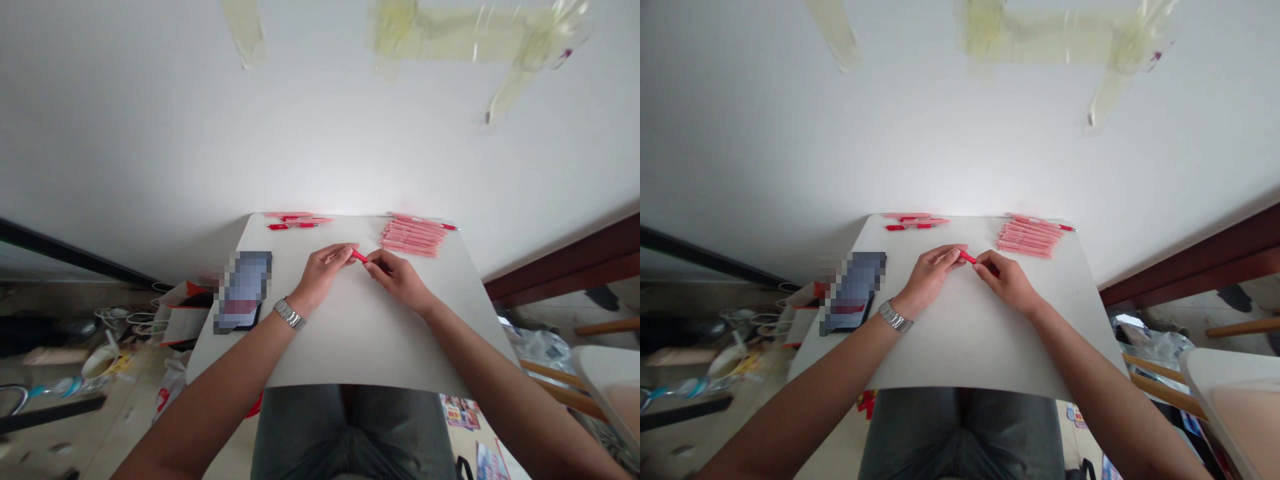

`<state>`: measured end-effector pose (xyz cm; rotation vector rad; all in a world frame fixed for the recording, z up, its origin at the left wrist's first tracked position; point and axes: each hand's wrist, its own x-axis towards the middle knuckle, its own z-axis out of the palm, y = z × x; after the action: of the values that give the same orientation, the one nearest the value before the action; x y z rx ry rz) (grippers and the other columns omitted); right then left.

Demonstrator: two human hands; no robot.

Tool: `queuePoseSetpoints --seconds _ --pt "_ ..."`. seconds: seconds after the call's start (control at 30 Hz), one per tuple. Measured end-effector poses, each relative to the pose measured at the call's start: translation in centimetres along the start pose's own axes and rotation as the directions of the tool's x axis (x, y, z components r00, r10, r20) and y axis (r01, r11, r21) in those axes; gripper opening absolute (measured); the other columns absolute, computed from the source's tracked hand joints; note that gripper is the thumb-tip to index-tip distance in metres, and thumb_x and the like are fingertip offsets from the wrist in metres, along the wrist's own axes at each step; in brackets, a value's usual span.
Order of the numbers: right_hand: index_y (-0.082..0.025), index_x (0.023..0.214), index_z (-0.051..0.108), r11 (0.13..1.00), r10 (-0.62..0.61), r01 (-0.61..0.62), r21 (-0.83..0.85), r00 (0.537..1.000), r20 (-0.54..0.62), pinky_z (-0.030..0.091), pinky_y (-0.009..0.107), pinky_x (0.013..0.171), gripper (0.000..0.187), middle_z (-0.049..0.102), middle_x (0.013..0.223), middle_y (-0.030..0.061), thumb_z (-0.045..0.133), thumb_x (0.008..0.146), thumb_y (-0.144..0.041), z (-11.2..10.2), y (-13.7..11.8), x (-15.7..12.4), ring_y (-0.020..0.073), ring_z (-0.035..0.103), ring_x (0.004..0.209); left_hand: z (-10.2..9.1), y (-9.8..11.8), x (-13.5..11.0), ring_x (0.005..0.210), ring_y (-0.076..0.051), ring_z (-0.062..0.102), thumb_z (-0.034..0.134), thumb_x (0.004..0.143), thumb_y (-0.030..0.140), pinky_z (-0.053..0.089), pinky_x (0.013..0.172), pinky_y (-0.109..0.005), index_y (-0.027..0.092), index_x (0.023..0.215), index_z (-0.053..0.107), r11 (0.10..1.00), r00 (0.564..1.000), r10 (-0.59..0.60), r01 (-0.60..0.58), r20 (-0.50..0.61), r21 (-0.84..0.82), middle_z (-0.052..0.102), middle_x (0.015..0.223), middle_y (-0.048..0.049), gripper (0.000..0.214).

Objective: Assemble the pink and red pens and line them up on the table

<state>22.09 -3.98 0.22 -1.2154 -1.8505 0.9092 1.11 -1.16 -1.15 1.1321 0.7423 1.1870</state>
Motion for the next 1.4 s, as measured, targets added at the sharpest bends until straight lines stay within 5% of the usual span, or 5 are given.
queuePoseSetpoints --seconds 0.3,1.1,1.4 --pt "-0.025 0.106 0.053 1.000 -0.007 0.007 -0.020 1.000 -0.009 0.042 0.029 0.064 0.021 0.066 0.078 -0.0022 0.062 0.100 -0.044 0.2 0.9 0.0 0.0142 0.053 0.064 -0.1 0.2 -0.1 0.102 -0.021 0.073 0.080 0.090 0.046 0.058 0.105 -0.043 0.021 0.115 0.082 0.998 1.000 0.003 -0.003 0.011 0.065 0.079 0.115 -0.0098 0.036" --pt "-0.021 0.106 0.068 0.995 -0.025 0.023 -0.094 0.999 -0.020 0.039 0.029 0.061 0.036 0.064 0.074 -0.0002 0.050 0.107 -0.052 -0.7 -0.1 0.0 0.0135 0.050 0.062 0.0 0.7 -0.3 0.100 -0.020 0.074 0.081 0.090 0.043 0.057 0.103 -0.041 0.020 0.116 0.078 0.996 0.999 0.033 -0.036 0.039 0.079 0.078 0.109 -0.0081 0.035" --pt "-0.024 0.109 0.062 0.992 -0.025 0.014 -0.128 0.996 -0.081 0.043 0.028 0.061 0.033 0.067 0.082 0.0018 0.060 0.100 -0.055 -0.3 0.4 -0.1 0.0150 0.053 0.064 0.0 0.7 -0.2 0.100 -0.020 0.071 0.082 0.088 0.045 0.057 0.100 -0.039 0.018 0.109 0.077 0.994 0.999 0.037 -0.037 0.006 0.100 0.076 0.107 -0.0083 0.034"
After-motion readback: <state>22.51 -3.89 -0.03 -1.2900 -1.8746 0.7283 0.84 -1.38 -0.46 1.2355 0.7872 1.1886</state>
